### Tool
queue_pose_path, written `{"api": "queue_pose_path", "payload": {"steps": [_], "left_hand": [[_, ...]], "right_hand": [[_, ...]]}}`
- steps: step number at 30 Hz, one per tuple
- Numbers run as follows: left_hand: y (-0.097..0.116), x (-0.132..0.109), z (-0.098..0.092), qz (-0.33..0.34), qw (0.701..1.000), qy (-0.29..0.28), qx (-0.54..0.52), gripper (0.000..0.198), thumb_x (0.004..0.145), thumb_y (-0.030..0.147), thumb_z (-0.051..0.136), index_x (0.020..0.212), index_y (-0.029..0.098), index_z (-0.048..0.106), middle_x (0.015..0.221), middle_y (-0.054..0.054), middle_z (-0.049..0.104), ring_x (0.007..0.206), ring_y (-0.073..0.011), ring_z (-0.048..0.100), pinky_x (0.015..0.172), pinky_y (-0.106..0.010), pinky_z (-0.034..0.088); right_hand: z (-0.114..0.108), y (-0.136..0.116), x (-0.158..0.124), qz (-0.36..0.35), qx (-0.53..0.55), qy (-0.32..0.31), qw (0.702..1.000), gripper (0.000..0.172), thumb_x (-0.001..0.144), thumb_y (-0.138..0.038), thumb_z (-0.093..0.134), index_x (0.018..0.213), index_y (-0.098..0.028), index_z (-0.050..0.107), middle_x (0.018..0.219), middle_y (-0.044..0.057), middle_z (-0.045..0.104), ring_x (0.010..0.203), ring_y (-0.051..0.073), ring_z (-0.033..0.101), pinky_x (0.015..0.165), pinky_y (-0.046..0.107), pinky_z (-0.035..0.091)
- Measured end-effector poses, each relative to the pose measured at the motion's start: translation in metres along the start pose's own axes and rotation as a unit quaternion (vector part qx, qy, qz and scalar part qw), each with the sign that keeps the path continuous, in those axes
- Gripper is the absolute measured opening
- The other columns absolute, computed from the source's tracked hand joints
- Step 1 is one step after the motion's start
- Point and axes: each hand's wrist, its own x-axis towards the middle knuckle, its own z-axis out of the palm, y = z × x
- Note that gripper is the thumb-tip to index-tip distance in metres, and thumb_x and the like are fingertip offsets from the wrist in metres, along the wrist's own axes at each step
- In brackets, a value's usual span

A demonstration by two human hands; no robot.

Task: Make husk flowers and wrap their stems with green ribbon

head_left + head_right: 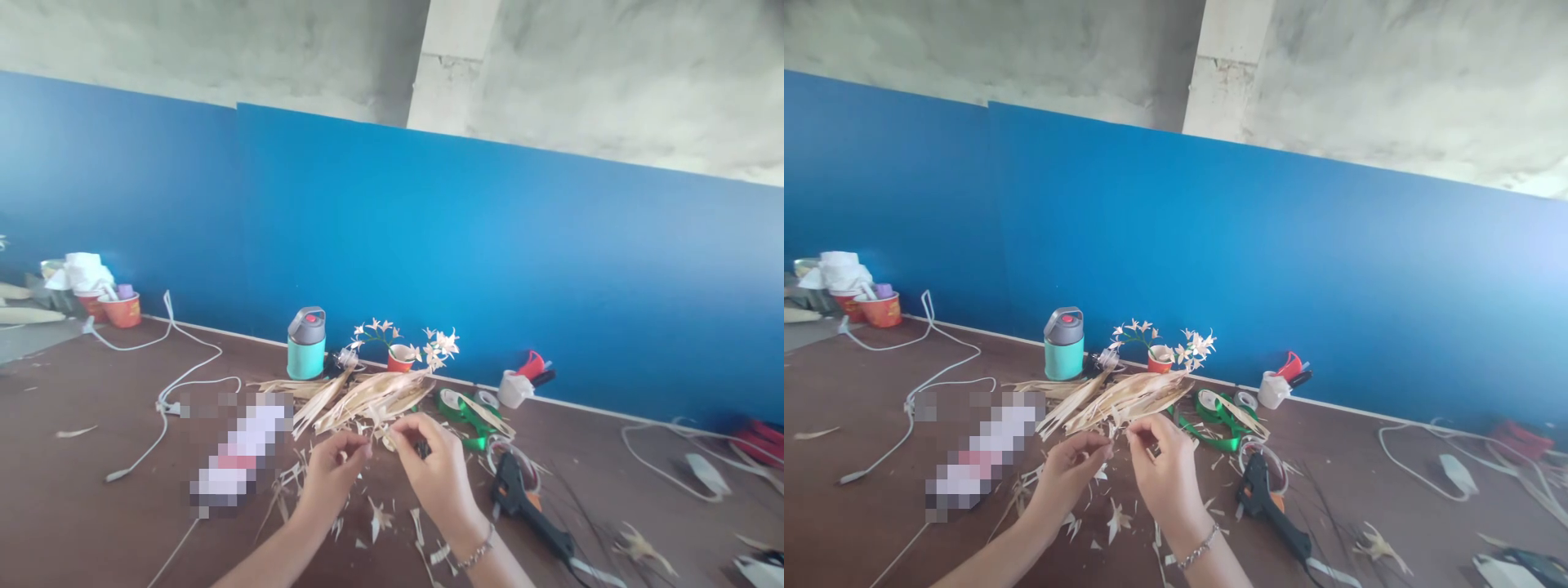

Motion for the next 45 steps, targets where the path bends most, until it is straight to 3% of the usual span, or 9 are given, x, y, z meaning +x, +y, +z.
{"api": "queue_pose_path", "payload": {"steps": [3, 6, 13, 31, 39, 45], "left_hand": [[0.002, -0.001, 0.000, -0.016, 1.000, -0.004, -0.010, 0.019, 0.066, 0.034, 0.063, 0.069, 0.016, 0.068, 0.058, 0.001, 0.060, 0.046, -0.0093, 0.040, 0.047, -0.021, 0.033], [0.007, -0.003, 0.000, -0.025, 0.999, -0.011, -0.021, 0.020, 0.065, 0.034, 0.063, 0.070, 0.016, 0.068, 0.060, 0.001, 0.061, 0.049, -0.0102, 0.043, 0.050, -0.021, 0.035], [0.013, -0.007, 0.003, -0.048, 0.998, -0.010, -0.032, 0.020, 0.062, 0.034, 0.063, 0.070, 0.016, 0.069, 0.059, 0.001, 0.062, 0.055, -0.0126, 0.050, 0.053, -0.021, 0.038], [0.019, -0.011, 0.004, -0.051, 0.999, -0.007, -0.020, 0.022, 0.063, 0.035, 0.060, 0.071, 0.016, 0.068, 0.059, 0.000, 0.062, 0.047, -0.0110, 0.047, 0.042, -0.020, 0.033], [0.017, -0.010, 0.004, -0.039, 0.999, -0.013, -0.022, 0.021, 0.063, 0.035, 0.062, 0.069, 0.015, 0.068, 0.062, -0.001, 0.065, 0.056, -0.0143, 0.053, 0.056, -0.023, 0.041], [0.018, -0.010, 0.003, -0.042, 0.999, -0.018, -0.021, 0.021, 0.062, 0.035, 0.063, 0.068, 0.016, 0.068, 0.060, 0.000, 0.063, 0.053, -0.0133, 0.050, 0.051, -0.022, 0.038]], "right_hand": [[0.003, 0.002, -0.001, -0.042, -0.017, -0.001, 0.999, 0.011, 0.080, -0.015, 0.052, 0.075, -0.020, 0.060, 0.078, 0.004, 0.060, 0.072, 0.017, 0.058, 0.065, 0.027, 0.047], [0.006, 0.005, -0.001, -0.065, -0.055, 0.037, 0.996, 0.011, 0.080, -0.016, 0.053, 0.075, -0.020, 0.062, 0.089, 0.007, 0.055, 0.087, 0.021, 0.055, 0.075, 0.034, 0.047], [0.011, 0.011, -0.004, -0.059, -0.075, 0.050, 0.994, 0.011, 0.080, -0.016, 0.054, 0.077, -0.022, 0.063, 0.106, 0.008, 0.048, 0.106, 0.026, 0.045, 0.086, 0.043, 0.041], [0.013, 0.012, -0.005, -0.050, -0.078, 0.064, 0.994, 0.009, 0.082, -0.018, 0.053, 0.077, -0.021, 0.060, 0.104, 0.009, 0.049, 0.105, 0.025, 0.046, 0.086, 0.043, 0.041], [0.014, 0.011, -0.005, -0.049, -0.082, 0.070, 0.993, 0.008, 0.082, -0.020, 0.054, 0.076, -0.021, 0.060, 0.104, 0.009, 0.051, 0.104, 0.026, 0.048, 0.085, 0.044, 0.042], [0.014, 0.011, -0.005, -0.054, -0.077, 0.074, 0.993, 0.009, 0.082, -0.019, 0.054, 0.076, -0.021, 0.060, 0.103, 0.009, 0.052, 0.103, 0.026, 0.048, 0.085, 0.044, 0.042]]}}
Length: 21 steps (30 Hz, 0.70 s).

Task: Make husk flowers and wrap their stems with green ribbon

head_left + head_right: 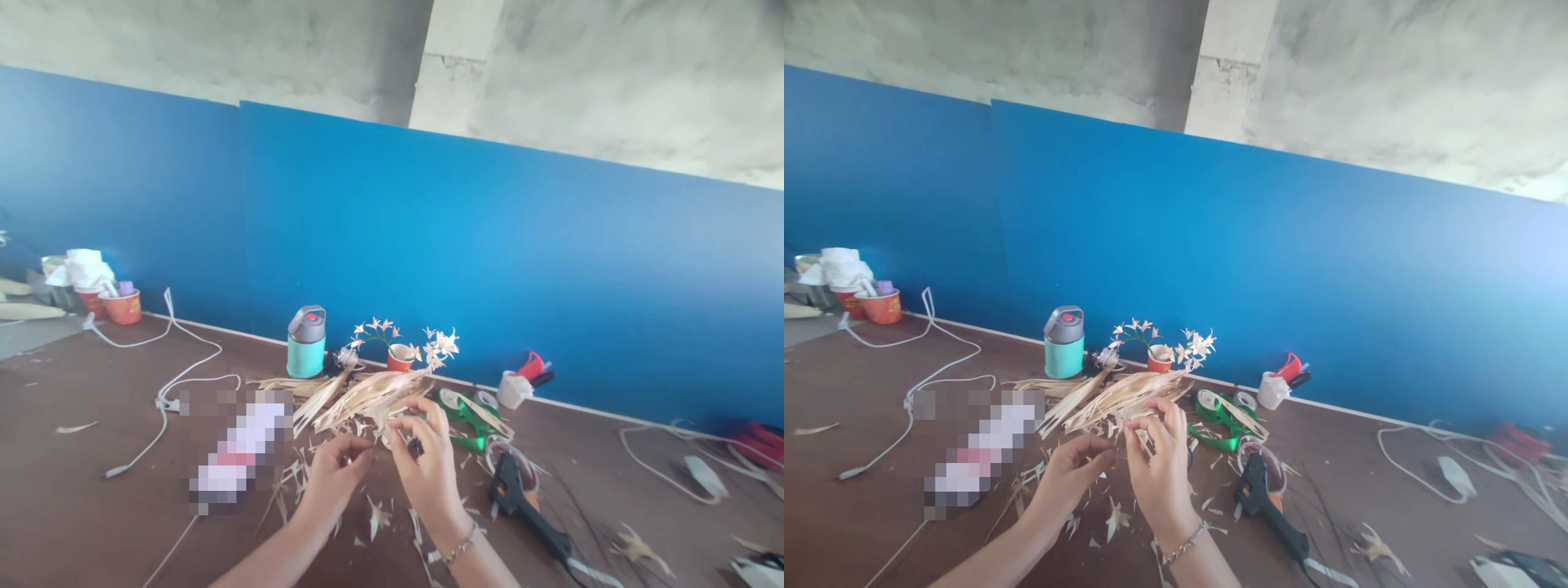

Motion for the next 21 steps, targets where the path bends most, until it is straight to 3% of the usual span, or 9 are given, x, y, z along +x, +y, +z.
{"api": "queue_pose_path", "payload": {"steps": [15, 21], "left_hand": [[0.0004, -0.0018, 0.0007, -0.008, 1.000, 0.002, -0.006, 0.022, 0.063, 0.036, 0.062, 0.069, 0.016, 0.068, 0.057, 0.001, 0.059, 0.048, -0.0106, 0.044, 0.048, -0.021, 0.034], [-0.0006, -0.0010, 0.0008, 0.003, 1.000, 0.003, -0.013, 0.021, 0.062, 0.034, 0.063, 0.069, 0.015, 0.068, 0.060, 0.000, 0.062, 0.053, -0.0121, 0.048, 0.051, -0.022, 0.036]], "right_hand": [[-0.0004, -0.0030, 0.0015, 0.003, 0.005, 0.007, 1.000, 0.009, 0.080, -0.017, 0.055, 0.074, -0.021, 0.061, 0.100, 0.008, 0.054, 0.100, 0.025, 0.050, 0.084, 0.043, 0.043], [-0.0001, -0.0018, 0.0009, -0.002, -0.003, 0.007, 1.000, 0.009, 0.080, -0.017, 0.054, 0.075, -0.021, 0.060, 0.101, 0.009, 0.054, 0.101, 0.026, 0.049, 0.084, 0.044, 0.043]]}}
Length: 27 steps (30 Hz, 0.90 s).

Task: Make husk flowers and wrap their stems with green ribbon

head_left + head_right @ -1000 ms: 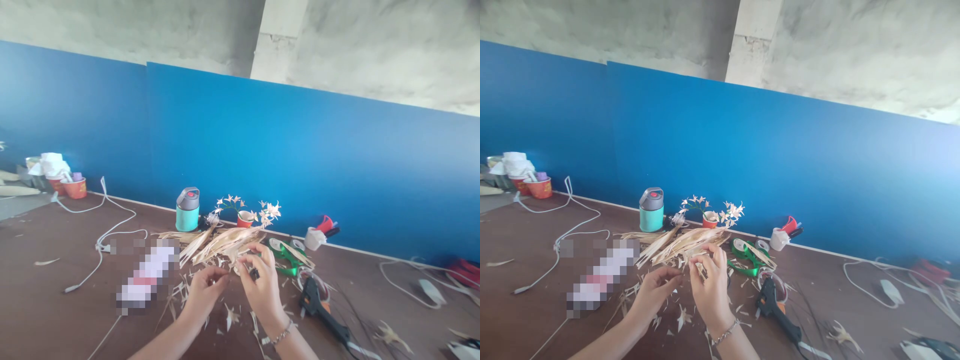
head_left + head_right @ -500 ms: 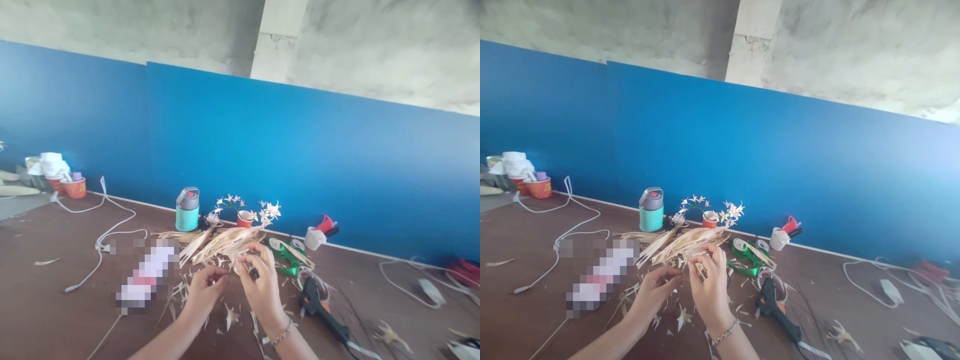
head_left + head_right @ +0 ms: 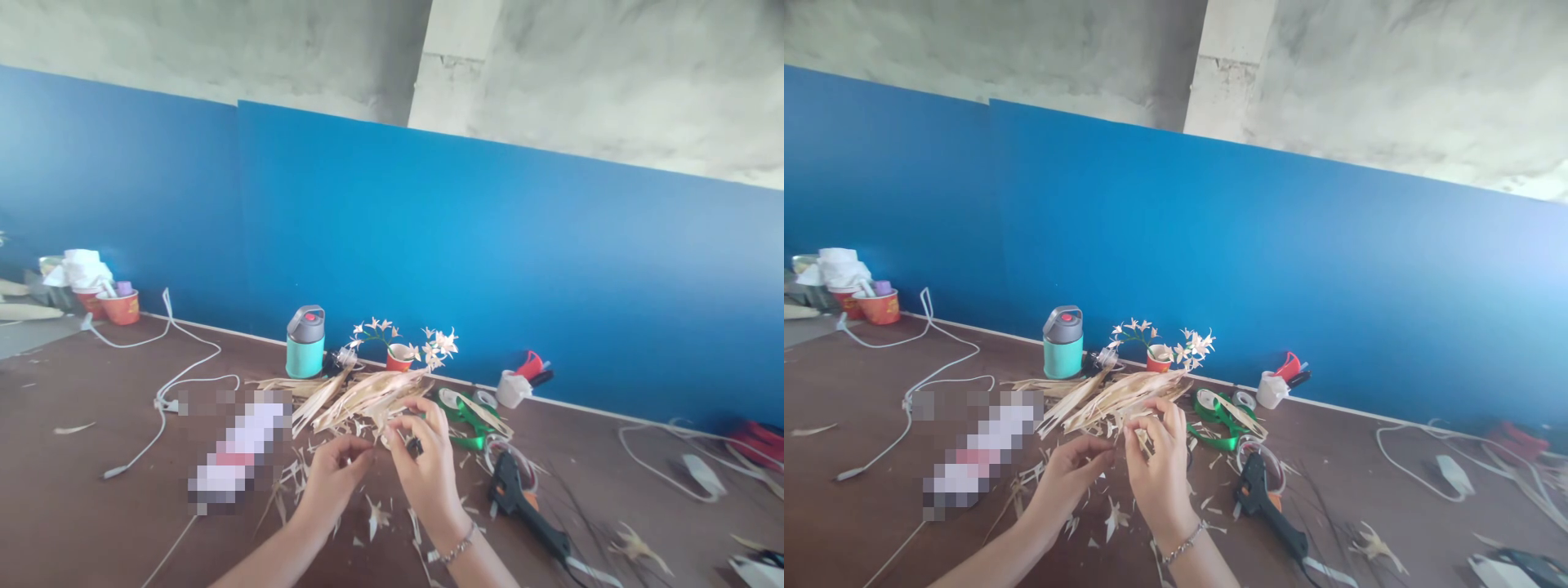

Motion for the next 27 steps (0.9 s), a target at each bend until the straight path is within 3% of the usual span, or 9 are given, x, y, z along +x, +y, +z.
{"api": "queue_pose_path", "payload": {"steps": [13, 19, 23, 27], "left_hand": [[0.001, -0.001, 0.001, -0.023, 1.000, -0.010, -0.013, 0.024, 0.062, 0.038, 0.063, 0.070, 0.015, 0.066, 0.056, 0.001, 0.059, 0.049, -0.0112, 0.046, 0.048, -0.022, 0.033], [0.002, -0.001, -0.001, -0.012, 0.999, -0.016, -0.031, 0.027, 0.063, 0.043, 0.065, 0.071, 0.017, 0.066, 0.062, 0.000, 0.062, 0.057, -0.0143, 0.053, 0.055, -0.023, 0.040], [-0.003, 0.005, -0.006, 0.026, 0.999, -0.018, -0.038, 0.030, 0.065, 0.046, 0.064, 0.073, 0.017, 0.067, 0.069, -0.002, 0.065, 0.063, -0.0159, 0.056, 0.060, -0.024, 0.043], [-0.008, 0.010, -0.012, 0.095, 0.995, -0.014, -0.006, 0.027, 0.070, 0.044, 0.062, 0.074, 0.018, 0.067, 0.073, -0.003, 0.066, 0.066, -0.0177, 0.057, 0.060, -0.025, 0.045]], "right_hand": [[0.000, 0.000, 0.000, -0.014, 0.004, 0.000, 1.000, 0.009, 0.080, -0.015, 0.052, 0.078, -0.021, 0.058, 0.101, 0.008, 0.052, 0.101, 0.025, 0.049, 0.084, 0.042, 0.043], [-0.001, -0.002, 0.000, -0.019, 0.033, 0.009, 0.999, 0.020, 0.077, -0.016, 0.054, 0.096, -0.022, 0.055, 0.104, 0.009, 0.053, 0.102, 0.026, 0.050, 0.086, 0.043, 0.044], [0.001, -0.003, -0.002, 0.022, 0.072, 0.009, 0.997, 0.027, 0.077, -0.017, 0.055, 0.103, -0.022, 0.051, 0.104, 0.009, 0.054, 0.102, 0.026, 0.051, 0.086, 0.044, 0.044], [0.007, -0.003, -0.004, 0.045, 0.151, -0.029, 0.987, 0.017, 0.077, -0.018, 0.058, 0.093, -0.022, 0.055, 0.103, 0.008, 0.054, 0.102, 0.024, 0.052, 0.087, 0.039, 0.045]]}}
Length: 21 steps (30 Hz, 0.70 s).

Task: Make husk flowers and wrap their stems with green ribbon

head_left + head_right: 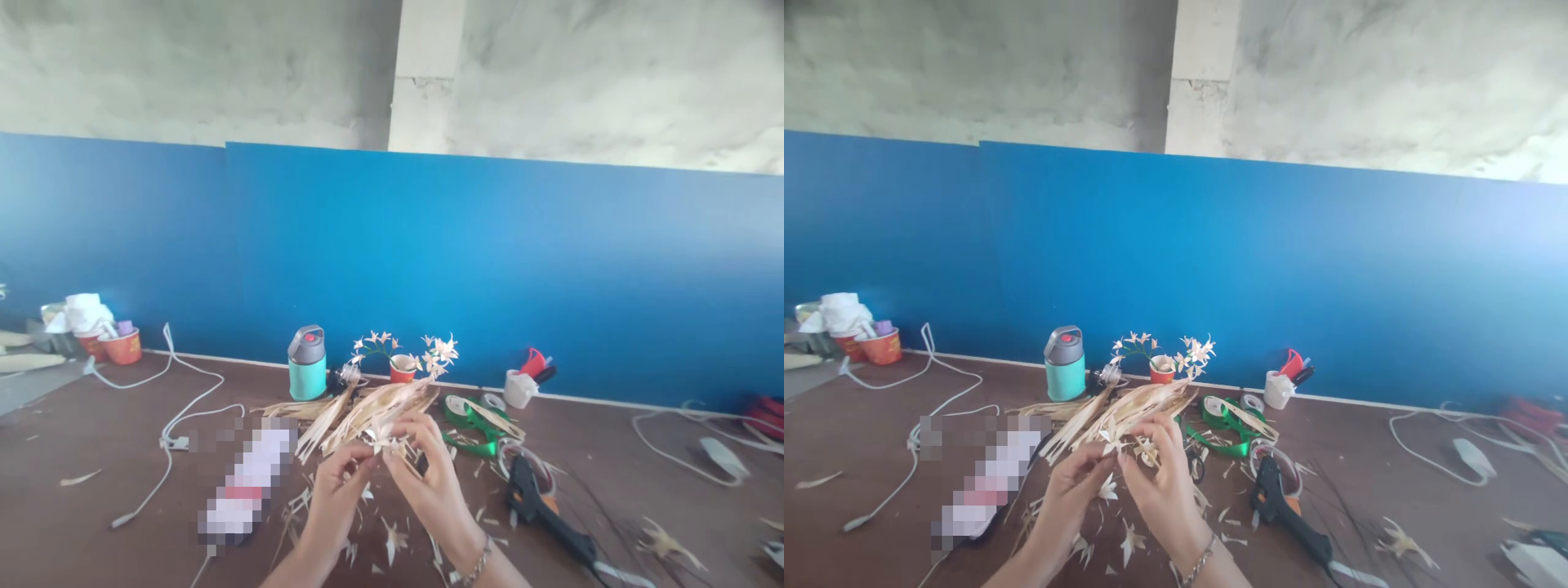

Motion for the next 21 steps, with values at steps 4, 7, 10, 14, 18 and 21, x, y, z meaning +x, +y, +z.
{"api": "queue_pose_path", "payload": {"steps": [4, 7, 10, 14, 18, 21], "left_hand": [[-0.001, 0.000, -0.005, 0.074, 0.997, -0.002, 0.029, 0.018, 0.073, 0.036, 0.061, 0.070, 0.019, 0.066, 0.078, -0.005, 0.066, 0.075, -0.0208, 0.059, 0.064, -0.026, 0.046], [0.000, -0.001, -0.006, 0.121, 0.992, -0.010, 0.038, 0.014, 0.075, 0.031, 0.060, 0.069, 0.020, 0.066, 0.078, -0.004, 0.066, 0.078, -0.0214, 0.060, 0.071, -0.028, 0.046], [0.000, -0.001, -0.007, 0.158, 0.986, -0.014, 0.053, 0.012, 0.076, 0.028, 0.059, 0.069, 0.021, 0.066, 0.079, -0.005, 0.065, 0.081, -0.0219, 0.059, 0.076, -0.030, 0.045], [-0.005, 0.001, -0.009, 0.188, 0.979, -0.007, 0.076, 0.011, 0.077, 0.026, 0.059, 0.068, 0.020, 0.064, 0.080, -0.004, 0.064, 0.080, -0.0208, 0.059, 0.077, -0.031, 0.045], [-0.007, 0.002, -0.011, 0.231, 0.968, -0.007, 0.095, 0.011, 0.077, 0.026, 0.059, 0.069, 0.020, 0.064, 0.078, -0.003, 0.063, 0.076, -0.0194, 0.059, 0.072, -0.030, 0.047], [-0.007, 0.002, -0.011, 0.247, 0.962, -0.018, 0.115, 0.012, 0.079, 0.024, 0.058, 0.071, 0.020, 0.065, 0.078, -0.004, 0.064, 0.077, -0.0192, 0.059, 0.071, -0.030, 0.047]], "right_hand": [[0.003, -0.005, 0.000, 0.022, 0.073, -0.044, 0.996, 0.012, 0.075, -0.021, 0.062, 0.086, -0.022, 0.058, 0.102, 0.006, 0.054, 0.099, 0.022, 0.054, 0.083, 0.035, 0.046], [0.002, -0.012, 0.001, 0.022, 0.094, -0.049, 0.994, 0.008, 0.074, -0.022, 0.062, 0.082, -0.022, 0.060, 0.099, 0.006, 0.056, 0.093, 0.021, 0.055, 0.079, 0.033, 0.047], [0.001, -0.017, 0.002, 0.020, 0.107, -0.043, 0.993, 0.007, 0.074, -0.019, 0.060, 0.080, -0.022, 0.059, 0.097, 0.005, 0.056, 0.089, 0.019, 0.055, 0.076, 0.031, 0.046], [0.001, -0.018, 0.002, 0.024, 0.118, -0.042, 0.992, 0.009, 0.073, -0.015, 0.059, 0.078, -0.021, 0.058, 0.098, 0.005, 0.055, 0.091, 0.019, 0.054, 0.079, 0.031, 0.044], [0.001, -0.018, 0.002, 0.041, 0.128, -0.048, 0.990, 0.009, 0.071, -0.013, 0.060, 0.075, -0.021, 0.058, 0.098, 0.005, 0.054, 0.094, 0.020, 0.053, 0.084, 0.032, 0.042], [0.001, -0.019, 0.002, 0.044, 0.148, -0.053, 0.987, 0.010, 0.071, -0.013, 0.061, 0.075, -0.021, 0.057, 0.097, 0.005, 0.053, 0.095, 0.021, 0.053, 0.085, 0.033, 0.041]]}}
